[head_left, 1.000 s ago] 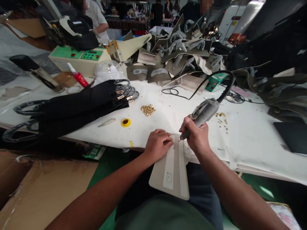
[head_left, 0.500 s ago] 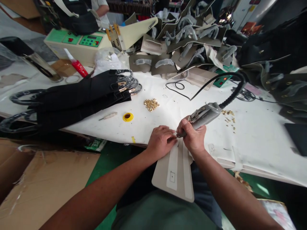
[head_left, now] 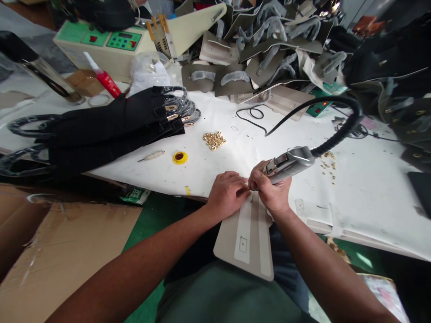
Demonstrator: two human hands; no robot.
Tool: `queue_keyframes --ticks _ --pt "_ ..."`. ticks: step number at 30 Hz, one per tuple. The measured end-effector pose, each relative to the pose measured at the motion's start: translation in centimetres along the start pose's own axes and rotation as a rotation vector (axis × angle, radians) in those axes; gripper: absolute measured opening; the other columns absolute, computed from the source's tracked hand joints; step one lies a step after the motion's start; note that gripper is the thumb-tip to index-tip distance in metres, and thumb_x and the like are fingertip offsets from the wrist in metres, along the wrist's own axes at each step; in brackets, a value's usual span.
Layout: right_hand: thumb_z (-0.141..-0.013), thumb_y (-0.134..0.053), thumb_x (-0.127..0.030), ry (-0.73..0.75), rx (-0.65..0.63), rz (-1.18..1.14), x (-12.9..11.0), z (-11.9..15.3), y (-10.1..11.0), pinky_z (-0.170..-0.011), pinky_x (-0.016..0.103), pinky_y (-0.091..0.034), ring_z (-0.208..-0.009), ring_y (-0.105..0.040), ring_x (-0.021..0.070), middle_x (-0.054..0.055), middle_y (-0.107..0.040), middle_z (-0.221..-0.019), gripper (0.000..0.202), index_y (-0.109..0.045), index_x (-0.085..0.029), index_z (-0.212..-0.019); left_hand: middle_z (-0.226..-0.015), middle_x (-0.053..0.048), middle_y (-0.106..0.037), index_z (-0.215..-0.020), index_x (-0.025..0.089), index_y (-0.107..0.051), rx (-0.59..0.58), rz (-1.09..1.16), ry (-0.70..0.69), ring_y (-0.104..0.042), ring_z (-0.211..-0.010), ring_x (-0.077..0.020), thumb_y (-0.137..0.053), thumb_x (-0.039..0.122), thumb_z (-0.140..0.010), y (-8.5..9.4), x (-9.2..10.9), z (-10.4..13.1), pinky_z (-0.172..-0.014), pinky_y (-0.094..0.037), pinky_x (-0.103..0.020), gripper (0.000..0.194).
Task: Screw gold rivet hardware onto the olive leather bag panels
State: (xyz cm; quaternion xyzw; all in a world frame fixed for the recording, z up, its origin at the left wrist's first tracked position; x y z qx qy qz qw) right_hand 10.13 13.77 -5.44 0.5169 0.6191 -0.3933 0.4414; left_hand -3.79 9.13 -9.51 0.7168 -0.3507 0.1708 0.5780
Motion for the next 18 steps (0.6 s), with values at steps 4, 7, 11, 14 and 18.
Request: queue_keyframes --ticks 4,7,11,14,18 --pt "-0.087 -0.072 -0.037 0.009 -0.022 0.023 0.1 0.0 0.1 -0.051 0.026 -0.045 -0.053 -0.053 0.0121 -0.002 -0.057 -0.061 0.031 -0.057 -0.021 -0.066 -0.111 0.000 -0.079 -0.099 0.027 -0.074 -0.005 -0.003 0.003 -0.062 -0.120 -0.0262 -0.072 0.027 -0.090 0.1 0.2 0.1 -0.101 -0.045 -0.045 0.009" --pt "-0.085 -0.074 -0.038 -0.007 -0.060 0.040 0.0 0.0 0.0 -0.052 0.027 -0.047 -0.054 -0.054 0.0126 -0.002 -0.059 -0.061 0.030 -0.058 -0.021 -0.068 -0.114 -0.003 -0.077 -0.104 0.026 -0.073 -0.007 -0.010 0.015 -0.061 -0.120 -0.0266 -0.071 0.027 -0.091 0.1 0.2 0.1 -0.100 -0.046 -0.045 0.013" --pt "-0.079 -0.080 -0.040 -0.061 -0.054 0.057 -0.2 -0.2 -0.1 -0.054 0.027 -0.048 -0.057 -0.055 0.0133 0.001 -0.061 -0.064 0.031 -0.061 -0.019 -0.066 -0.119 -0.002 -0.076 -0.106 0.027 -0.074 -0.018 -0.019 0.020 -0.061 -0.121 -0.0263 -0.071 0.028 -0.091 0.1 0.0 0.1 -0.101 -0.046 -0.046 0.015" --pt "-0.077 -0.080 -0.038 -0.102 -0.020 0.068 -0.7 -0.2 -0.4 -0.053 0.026 -0.046 -0.056 -0.053 0.0128 0.000 -0.059 -0.062 0.030 -0.060 -0.018 -0.066 -0.113 -0.003 -0.077 -0.105 0.027 -0.074 0.005 -0.044 -0.019 -0.063 -0.116 -0.0266 -0.071 0.025 -0.089 0.7 0.6 0.0 -0.098 -0.049 -0.046 0.016" --pt "-0.076 -0.069 -0.030 -0.137 -0.061 0.120 -1.0 -0.1 -1.4 -0.049 0.023 -0.039 -0.054 -0.040 0.0102 -0.005 -0.047 -0.057 0.023 -0.052 -0.020 -0.065 -0.102 -0.006 -0.078 -0.112 0.022 -0.071 0.108 -0.100 -0.135 -0.069 -0.100 -0.0272 -0.067 0.011 -0.083 1.1 1.1 0.0 -0.084 -0.055 -0.044 0.031"
Point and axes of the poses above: each hand's wrist, its own z-axis away from the middle knuckle, its own y-axis out of the back of the hand, x = y × z, the point moved 2 cm from there along -z, towards the middle knuckle
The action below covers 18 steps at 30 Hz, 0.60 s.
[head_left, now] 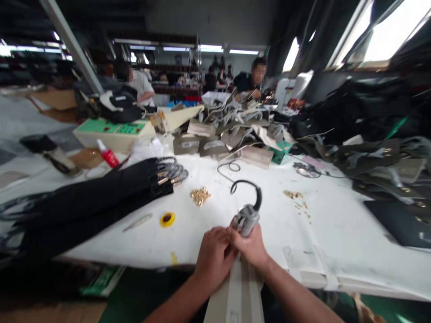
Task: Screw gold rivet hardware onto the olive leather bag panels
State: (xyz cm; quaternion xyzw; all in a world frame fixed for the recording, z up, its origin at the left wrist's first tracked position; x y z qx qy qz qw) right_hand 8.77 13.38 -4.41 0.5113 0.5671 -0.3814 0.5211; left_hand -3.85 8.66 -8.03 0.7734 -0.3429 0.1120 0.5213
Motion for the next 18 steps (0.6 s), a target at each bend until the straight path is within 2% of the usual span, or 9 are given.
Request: queue_keyframes --ticks 3,7,12,18 --pt "-0.073 -0.063 -0.025 0.049 -0.012 0.023 0.2 -0.6 -0.8 -0.049 0.022 -0.035 -0.055 -0.036 0.0096 -0.006 -0.041 -0.058 0.020 -0.046 -0.021 -0.064 -0.100 -0.004 -0.077 -0.109 0.026 -0.071 0.051 0.006 0.005 -0.071 -0.098 -0.0271 -0.066 0.008 -0.082 -0.6 -1.3 0.0 -0.084 -0.057 -0.044 0.033" --pt "-0.071 -0.061 -0.023 0.066 -0.001 0.017 0.3 -0.7 -1.3 -0.049 0.022 -0.032 -0.056 -0.033 0.0095 -0.006 -0.038 -0.058 0.019 -0.043 -0.022 -0.063 -0.102 -0.004 -0.078 -0.118 0.030 -0.070 0.025 -0.001 -0.026 -0.071 -0.099 -0.0284 -0.068 0.012 -0.082 -1.4 -2.3 0.2 -0.083 -0.058 -0.043 0.040" --pt "-0.074 -0.064 -0.028 0.001 -0.003 -0.038 0.9 -0.3 -1.2 -0.053 0.024 -0.036 -0.059 -0.036 0.0107 -0.005 -0.042 -0.062 0.020 -0.046 -0.021 -0.067 -0.108 -0.005 -0.078 -0.119 0.032 -0.071 -0.005 0.010 0.014 -0.070 -0.102 -0.0291 -0.066 0.013 -0.084 -1.2 -1.7 0.4 -0.086 -0.058 -0.046 0.040" --pt "-0.074 -0.077 -0.043 0.009 -0.077 -0.132 0.5 -0.1 -1.1 -0.056 0.026 -0.035 -0.062 -0.036 0.0120 -0.005 -0.041 -0.064 0.037 -0.047 -0.021 -0.070 -0.117 -0.008 -0.077 -0.123 0.033 -0.072 -0.049 0.062 0.148 -0.070 -0.110 -0.0324 -0.062 0.023 -0.087 -0.9 -1.1 0.4 -0.093 -0.057 -0.052 0.039"
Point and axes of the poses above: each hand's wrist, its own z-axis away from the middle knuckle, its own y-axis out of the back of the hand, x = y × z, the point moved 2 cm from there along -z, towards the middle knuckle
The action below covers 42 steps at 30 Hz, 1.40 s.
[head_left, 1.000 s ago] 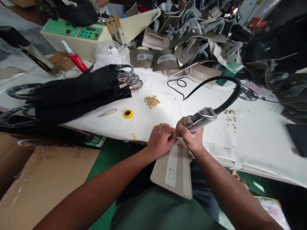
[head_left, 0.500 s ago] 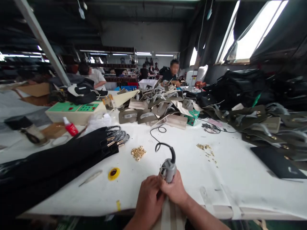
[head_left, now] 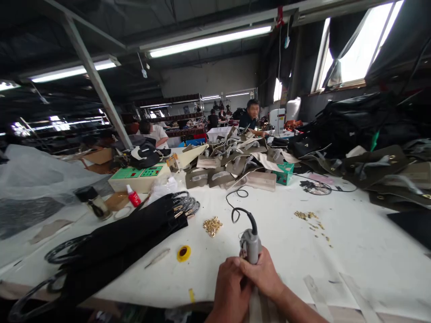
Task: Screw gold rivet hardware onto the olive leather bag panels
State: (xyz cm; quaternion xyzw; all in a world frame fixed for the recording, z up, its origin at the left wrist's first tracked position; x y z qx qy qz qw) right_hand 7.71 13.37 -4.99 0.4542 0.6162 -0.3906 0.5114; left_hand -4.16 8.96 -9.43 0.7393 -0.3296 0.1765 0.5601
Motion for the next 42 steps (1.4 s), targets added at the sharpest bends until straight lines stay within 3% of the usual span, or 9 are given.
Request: queue_keyframes --ticks 15,22,24,27,30,32,35,40,42 --pt "-0.070 -0.060 -0.020 0.076 0.023 0.095 -1.1 -0.2 -1.2 -0.053 0.023 -0.032 -0.059 -0.030 0.0097 -0.007 -0.037 -0.061 0.014 -0.047 -0.021 -0.066 -0.109 -0.013 -0.077 -0.110 0.029 -0.076 -0.009 0.025 0.021 -0.070 -0.108 -0.0358 -0.061 0.030 -0.083 -0.8 -1.7 0.0 -0.091 -0.057 -0.053 0.031" --pt "-0.071 -0.081 -0.043 0.090 -0.178 -0.123 -2.3 -1.1 -0.7 -0.054 0.024 -0.028 -0.061 -0.031 0.0096 -0.007 -0.036 -0.064 0.041 -0.046 -0.021 -0.069 -0.130 -0.005 -0.073 -0.128 0.041 -0.070 -0.060 -0.016 0.057 -0.066 -0.122 -0.0363 -0.065 0.034 -0.082 -0.5 -1.7 -0.2 -0.104 -0.055 -0.053 0.047" --pt "-0.072 -0.083 -0.050 0.092 -0.176 -0.153 -4.5 -2.1 -0.9 -0.056 0.024 -0.031 -0.062 -0.035 0.0104 -0.006 -0.042 -0.067 0.043 -0.052 -0.020 -0.074 -0.125 -0.007 -0.075 -0.118 0.034 -0.075 -0.067 -0.036 0.024 -0.067 -0.120 -0.0356 -0.063 0.029 -0.084 -0.2 -1.0 -0.3 -0.102 -0.054 -0.054 0.037" --pt "-0.077 -0.078 -0.060 0.090 -0.086 -0.009 -10.8 -4.2 -2.0 -0.058 0.025 -0.037 -0.066 -0.046 0.0133 -0.003 -0.053 -0.075 0.046 -0.061 -0.020 -0.093 -0.104 -0.008 -0.079 -0.095 0.025 -0.077 -0.059 -0.076 -0.034 -0.069 -0.108 -0.0325 -0.066 0.020 -0.082 0.3 0.1 -0.3 -0.095 -0.055 -0.053 0.019" --pt "-0.086 -0.067 -0.067 0.218 -0.225 0.247 -17.8 -7.2 -3.8 -0.064 0.026 -0.041 -0.073 -0.055 0.0165 -0.002 -0.060 -0.083 0.049 -0.062 -0.024 -0.108 -0.103 -0.007 -0.079 -0.094 0.024 -0.076 -0.053 -0.094 -0.034 -0.068 -0.108 -0.0305 -0.067 0.016 -0.081 0.5 0.4 -0.5 -0.098 -0.053 -0.053 0.018" --pt "-0.094 -0.054 -0.069 0.324 -0.269 0.353 -20.0 -9.0 -4.0 -0.071 0.027 -0.043 -0.078 -0.059 0.0176 -0.002 -0.063 -0.089 0.047 -0.060 -0.027 -0.113 -0.109 -0.007 -0.078 -0.098 0.024 -0.075 -0.075 -0.082 -0.024 -0.066 -0.113 -0.0303 -0.065 0.017 -0.084 0.4 0.2 -0.6 -0.102 -0.051 -0.054 0.018" --pt "-0.098 -0.046 -0.070 0.275 -0.249 0.577 -16.9 -9.6 -2.2 -0.074 0.029 -0.044 -0.082 -0.063 0.0208 0.000 -0.067 -0.093 0.051 -0.058 -0.027 -0.122 -0.114 -0.007 -0.078 -0.100 0.025 -0.075 -0.096 -0.053 -0.035 -0.065 -0.116 -0.0297 -0.067 0.020 -0.085 0.2 -0.2 -0.7 -0.105 -0.049 -0.054 0.018" --pt "-0.101 -0.051 -0.048 -0.086 -0.140 1.076 -4.1 -5.6 5.1 -0.080 0.033 -0.044 -0.098 -0.070 0.0252 0.009 -0.073 -0.114 0.041 -0.057 -0.025 -0.136 -0.133 -0.010 -0.071 -0.119 0.023 -0.074 -0.078 -0.045 0.013 -0.059 -0.129 -0.0328 -0.068 0.023 -0.082 0.3 -0.6 -0.7 -0.110 -0.047 -0.056 0.037" --pt "-0.102 -0.050 -0.043 -0.182 -0.114 1.207 -0.6 -3.9 7.8 -0.082 0.034 -0.045 -0.102 -0.070 0.0262 0.011 -0.071 -0.119 0.043 -0.055 -0.026 -0.140 -0.136 -0.012 -0.069 -0.127 0.022 -0.070 -0.100 -0.054 0.054 -0.057 -0.132 -0.0336 -0.067 0.022 -0.080 0.5 -0.5 -0.9 -0.112 -0.044 -0.056 0.047"
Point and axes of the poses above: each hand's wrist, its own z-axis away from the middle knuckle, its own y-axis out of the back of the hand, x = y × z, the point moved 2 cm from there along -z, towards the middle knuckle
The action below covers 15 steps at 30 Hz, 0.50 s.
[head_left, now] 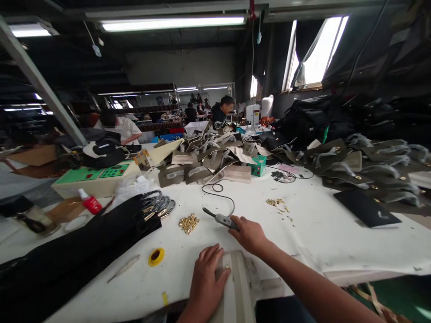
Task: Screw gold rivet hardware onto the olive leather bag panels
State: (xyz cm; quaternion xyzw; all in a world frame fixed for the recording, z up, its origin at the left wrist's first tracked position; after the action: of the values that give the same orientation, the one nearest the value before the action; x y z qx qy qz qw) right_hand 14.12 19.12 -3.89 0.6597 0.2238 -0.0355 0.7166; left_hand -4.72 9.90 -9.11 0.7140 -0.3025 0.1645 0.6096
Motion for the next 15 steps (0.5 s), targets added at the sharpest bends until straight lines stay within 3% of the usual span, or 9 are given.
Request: queue_keyframes --ticks 3,9,13,15 --pt "-0.099 -0.053 -0.037 -0.055 0.025 0.089 2.7 1.3 -1.7 -0.084 0.037 -0.046 -0.107 -0.068 0.0298 0.013 -0.070 -0.120 0.044 -0.057 -0.025 -0.141 -0.127 -0.012 -0.072 -0.127 0.022 -0.070 -0.068 -0.021 0.050 -0.059 -0.125 -0.0332 -0.067 0.023 -0.077 0.5 0.6 -0.7 -0.108 -0.045 -0.053 0.051" --pt "-0.092 -0.061 -0.030 -0.022 0.136 0.106 3.2 2.7 -1.8 -0.093 0.044 -0.046 -0.109 -0.065 0.0331 0.014 -0.070 -0.118 0.047 -0.062 -0.022 -0.138 -0.120 -0.009 -0.072 -0.127 0.022 -0.069 -0.197 0.039 0.159 -0.064 -0.116 -0.0302 -0.066 0.017 -0.066 1.5 1.7 -2.1 -0.105 -0.046 -0.045 0.062" --pt "-0.094 -0.061 -0.038 0.043 0.307 -0.181 3.2 5.4 -1.4 -0.098 0.048 -0.045 -0.114 -0.061 0.0338 0.014 -0.069 -0.120 0.040 -0.067 -0.024 -0.131 -0.118 -0.006 -0.074 -0.120 0.022 -0.071 -0.219 0.189 0.187 -0.068 -0.109 -0.0245 -0.067 0.015 -0.065 2.1 2.7 -1.8 -0.098 -0.051 -0.035 0.055" --pt "-0.095 -0.060 -0.048 0.094 0.280 -0.484 2.9 7.3 -1.5 -0.094 0.044 -0.049 -0.108 -0.063 0.0312 0.012 -0.070 -0.118 0.043 -0.067 -0.025 -0.130 -0.110 -0.003 -0.077 -0.112 0.022 -0.073 -0.244 0.274 0.191 -0.070 -0.101 -0.0227 -0.067 0.016 -0.066 2.6 3.6 -1.3 -0.093 -0.053 -0.033 0.047"
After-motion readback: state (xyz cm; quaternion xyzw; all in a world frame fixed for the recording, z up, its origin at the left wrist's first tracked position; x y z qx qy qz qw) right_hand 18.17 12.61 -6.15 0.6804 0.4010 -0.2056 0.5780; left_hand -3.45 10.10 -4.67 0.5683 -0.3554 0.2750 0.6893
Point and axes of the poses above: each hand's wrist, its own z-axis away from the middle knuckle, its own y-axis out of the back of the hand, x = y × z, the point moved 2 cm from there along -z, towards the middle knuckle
